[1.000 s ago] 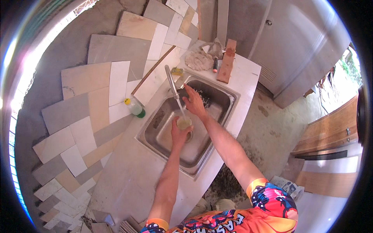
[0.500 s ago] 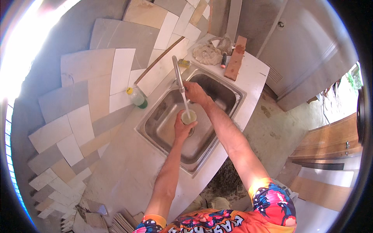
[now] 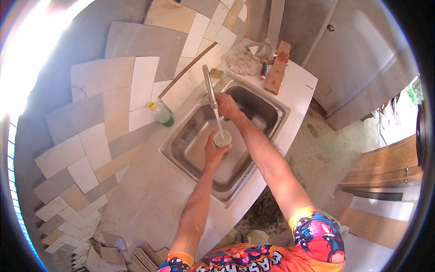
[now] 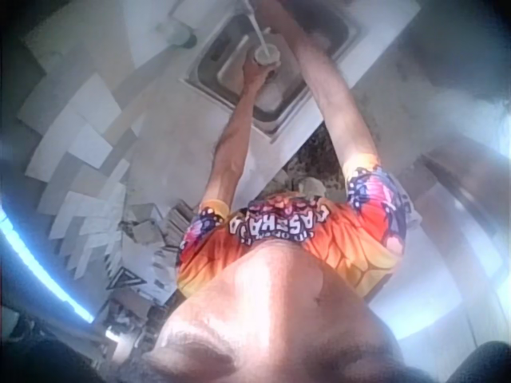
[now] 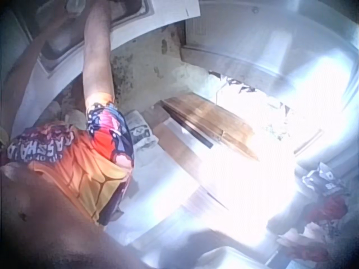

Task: The person mixes a pile of cement on the floor using a trowel, repeatedly folding and turning the material. They briefly walk to a sink to fill a small cup with water, return, and pour the water into the pile before continuing to mix.

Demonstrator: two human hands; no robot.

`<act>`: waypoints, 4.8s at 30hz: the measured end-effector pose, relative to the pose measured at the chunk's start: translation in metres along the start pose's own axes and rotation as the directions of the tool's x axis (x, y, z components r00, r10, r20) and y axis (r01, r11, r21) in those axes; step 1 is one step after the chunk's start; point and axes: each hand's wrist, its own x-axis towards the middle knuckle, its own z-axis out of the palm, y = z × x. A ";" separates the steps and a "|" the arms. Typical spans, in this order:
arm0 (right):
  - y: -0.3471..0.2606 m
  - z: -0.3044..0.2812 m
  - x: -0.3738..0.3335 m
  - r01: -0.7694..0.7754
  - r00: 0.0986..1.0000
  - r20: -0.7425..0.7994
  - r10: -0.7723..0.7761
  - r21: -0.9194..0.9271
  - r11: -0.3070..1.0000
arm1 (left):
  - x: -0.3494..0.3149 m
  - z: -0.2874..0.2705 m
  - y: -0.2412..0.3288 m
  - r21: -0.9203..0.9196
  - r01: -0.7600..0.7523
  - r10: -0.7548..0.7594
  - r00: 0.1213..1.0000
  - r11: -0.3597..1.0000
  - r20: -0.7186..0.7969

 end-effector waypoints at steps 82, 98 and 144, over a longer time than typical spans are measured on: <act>0.113 0.041 -0.823 -0.396 0.284 0.056 0.957 0.916 0.064 | -0.477 0.254 -0.133 0.240 -0.440 0.180 0.720 0.866 0.670; 0.200 0.043 -0.788 -0.220 0.475 0.454 0.754 0.891 -0.397 | -0.455 0.280 -0.114 0.271 -0.505 0.263 0.752 0.819 0.604; 0.186 0.085 -0.806 -0.681 0.498 -0.038 0.866 0.602 0.418 | -0.416 0.231 -0.130 0.135 -0.538 0.334 0.680 0.832 0.653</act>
